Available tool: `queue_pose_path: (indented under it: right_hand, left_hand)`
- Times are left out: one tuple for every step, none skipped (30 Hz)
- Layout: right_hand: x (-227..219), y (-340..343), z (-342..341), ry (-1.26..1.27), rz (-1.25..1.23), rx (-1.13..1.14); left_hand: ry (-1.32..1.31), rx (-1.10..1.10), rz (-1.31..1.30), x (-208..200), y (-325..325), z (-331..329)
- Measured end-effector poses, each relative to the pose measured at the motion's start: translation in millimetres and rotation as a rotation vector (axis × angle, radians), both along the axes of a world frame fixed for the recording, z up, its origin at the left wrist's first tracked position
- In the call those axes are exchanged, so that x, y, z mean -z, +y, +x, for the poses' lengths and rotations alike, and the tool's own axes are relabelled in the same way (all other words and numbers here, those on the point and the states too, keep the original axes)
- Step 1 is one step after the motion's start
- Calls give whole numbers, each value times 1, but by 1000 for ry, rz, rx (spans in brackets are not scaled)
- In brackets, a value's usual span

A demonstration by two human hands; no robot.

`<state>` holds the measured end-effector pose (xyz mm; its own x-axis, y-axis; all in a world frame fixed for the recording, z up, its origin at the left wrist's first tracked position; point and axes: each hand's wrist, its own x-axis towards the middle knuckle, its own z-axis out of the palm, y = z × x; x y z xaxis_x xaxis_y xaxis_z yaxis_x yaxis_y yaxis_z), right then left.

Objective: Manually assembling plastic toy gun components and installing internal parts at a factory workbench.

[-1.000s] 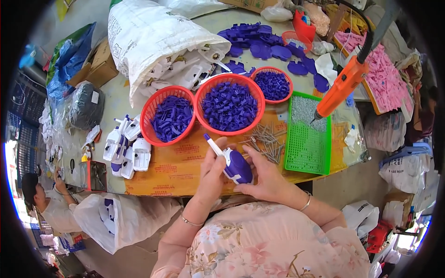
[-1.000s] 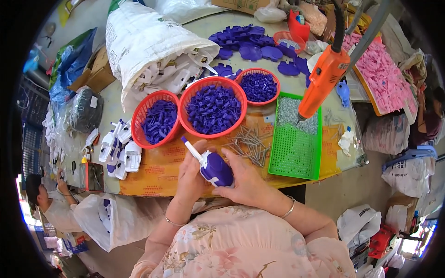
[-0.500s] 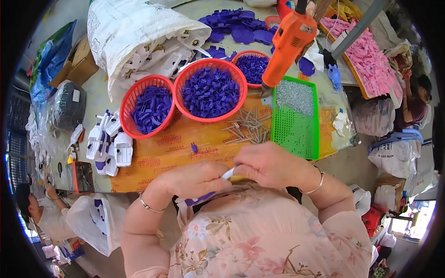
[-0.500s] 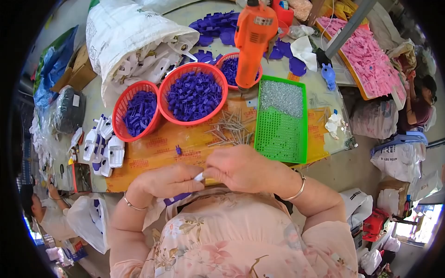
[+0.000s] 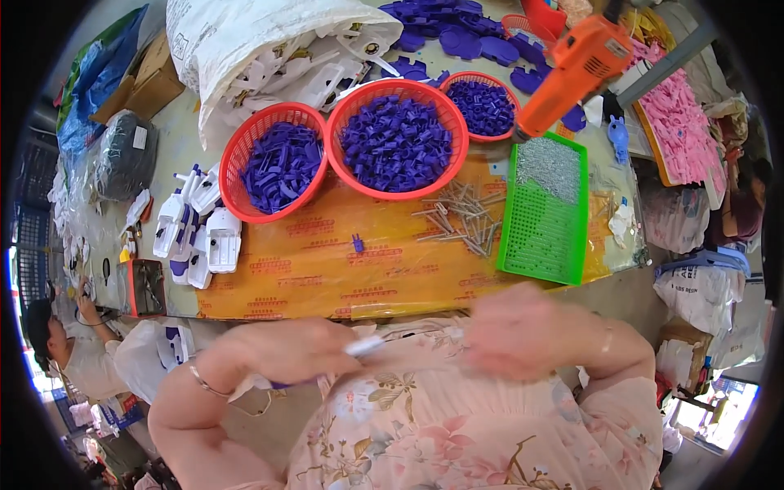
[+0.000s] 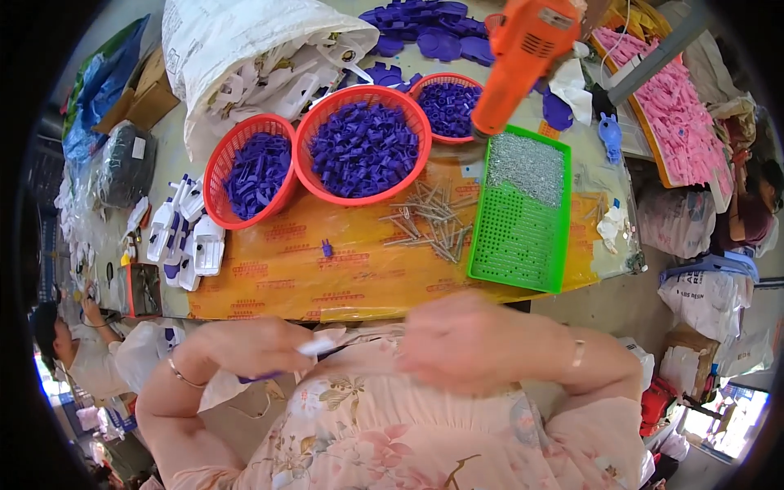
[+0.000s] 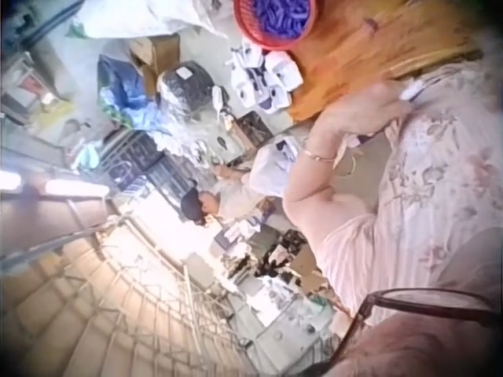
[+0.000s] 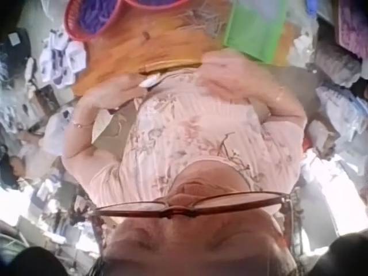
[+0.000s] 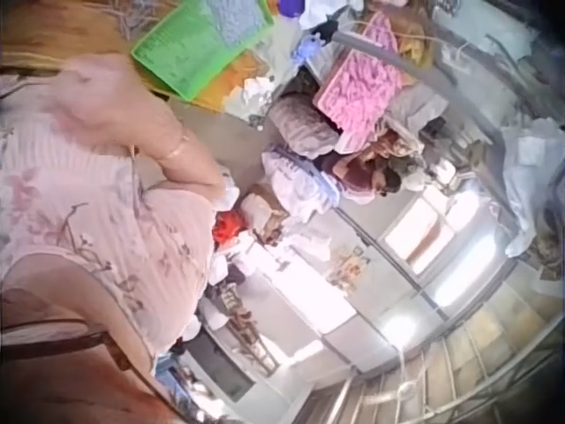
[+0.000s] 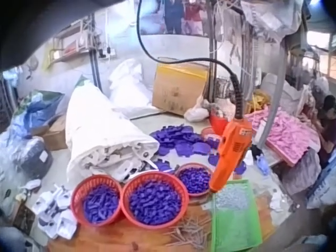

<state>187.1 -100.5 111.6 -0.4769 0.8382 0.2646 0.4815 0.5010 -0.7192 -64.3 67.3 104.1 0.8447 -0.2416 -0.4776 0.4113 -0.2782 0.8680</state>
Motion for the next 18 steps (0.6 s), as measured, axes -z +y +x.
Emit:
queue_pose_path:
  right_hand:
    - [-4,0,10,-61,21,97]
    - [1,3,9,-58,16,110]
    - [11,8,7,-145,10,215]
    - [20,14,3,-235,13,301]
    - [31,18,-4,-310,-3,311]
    - [46,22,-6,-313,0,316]
    - [62,25,-6,-409,37,336]
    - [71,30,-11,-501,81,338]
    - [72,33,-17,-496,88,331]
    - [73,34,-22,-519,23,404]
    - [74,35,-25,-547,-44,475]
    - [69,36,-28,-551,-42,475]
    - [59,34,-30,-299,-82,476]
    - [54,33,-33,-48,-119,473]
    - [54,33,-37,-52,-122,477]
    - [52,35,-40,13,-139,478]
    - [51,36,-44,78,-155,478]
    - [57,36,-46,39,-86,542]
  left_hand:
    - [169,-119,-3,-1,7,-15]
    - [339,-216,-9,-2,11,-22]
    - [296,-344,-39,-3,11,-25]
    - [229,-472,-94,2,9,-27]
    - [159,-586,-147,7,9,-23]
    - [-2,-639,-169,10,11,-7]
    - [-53,-793,-279,13,6,7]
    - [-108,-963,-386,19,2,13]
    - [-217,-1016,-460,36,4,19]
    - [-295,-1097,-539,50,2,25]
    - [-375,-1176,-623,61,-1,31]
    - [-440,-1245,-721,69,-3,36]
    - [-456,-1327,-749,69,-8,43]
    - [-470,-1409,-778,70,-12,50]
    - [-540,-1433,-731,75,-16,54]
    - [-576,-1456,-732,77,-19,61]
    - [-613,-1480,-732,79,-22,67]
    - [-608,-1471,-723,81,-24,70]
